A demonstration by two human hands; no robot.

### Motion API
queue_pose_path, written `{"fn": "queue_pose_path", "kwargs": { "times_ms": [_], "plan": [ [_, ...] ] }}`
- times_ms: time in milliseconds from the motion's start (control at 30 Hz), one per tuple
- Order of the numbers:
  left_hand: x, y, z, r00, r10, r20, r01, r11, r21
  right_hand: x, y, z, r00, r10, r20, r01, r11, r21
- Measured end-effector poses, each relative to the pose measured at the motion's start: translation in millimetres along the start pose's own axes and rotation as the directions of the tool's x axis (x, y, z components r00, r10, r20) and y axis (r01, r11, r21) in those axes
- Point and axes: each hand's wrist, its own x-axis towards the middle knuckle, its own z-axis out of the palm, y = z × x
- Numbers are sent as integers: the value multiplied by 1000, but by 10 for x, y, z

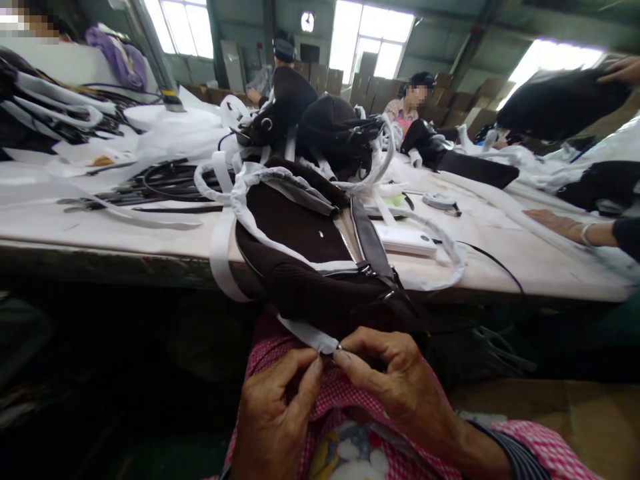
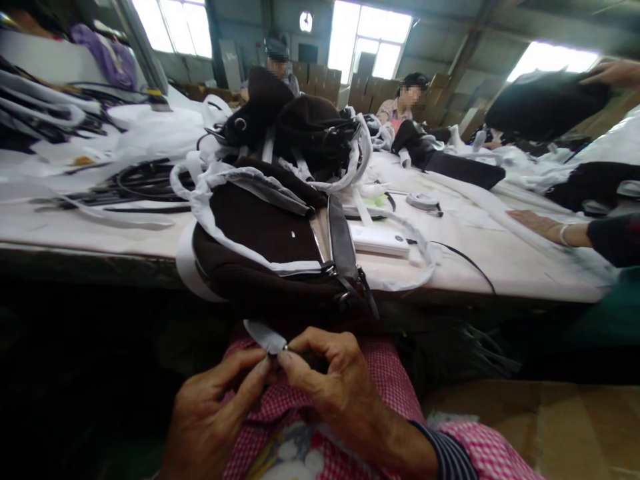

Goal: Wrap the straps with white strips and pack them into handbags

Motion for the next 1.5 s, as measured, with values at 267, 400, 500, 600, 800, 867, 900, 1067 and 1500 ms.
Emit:
{"fn": "queue_pose_path", "kwargs": {
  "times_ms": [267, 400, 500, 600, 800, 867, 900, 1067, 1500],
  "plan": [
    [30, -53, -25, 1000, 29, 1, -29, 1000, -8, -9, 34, 20, 1000, 8, 9, -8, 1000, -9],
    [10, -84, -70, 997, -12, 79, 14, 1000, -20, -5, 41, 16, 1000, -2, 10, 3, 1000, -31],
    [-3, -93, -79, 992, -48, 117, 55, 997, -50, -7, 59, 26, 1000, -10, 5, 10, 998, -64],
    [9, -95, -76, 987, -72, 142, 84, 994, -74, -4, 90, 34, 1000, -25, 1, 25, 998, -52],
    [65, -92, -37, 995, -35, 96, 37, 999, -16, 11, 149, 37, 1000, -19, -15, 18, 997, -74],
    [81, -79, -12, 999, -6, 52, 6, 1000, 4, 11, 167, 39, 1000, -12, -19, 10, 995, -97],
    [89, -69, 4, 1000, 8, 24, -8, 1000, 13, 10, 176, 43, 1000, -9, -22, 6, 994, -111],
    [96, -12, 93, 995, 63, -76, -57, 995, 77, 29, 229, 89, 998, -37, -59, 26, 983, -181],
    [89, -84, 60, 997, -28, -70, 27, 999, -17, 110, 95, 0, 989, 97, -110, -98, 995, -6]
  ]
}}
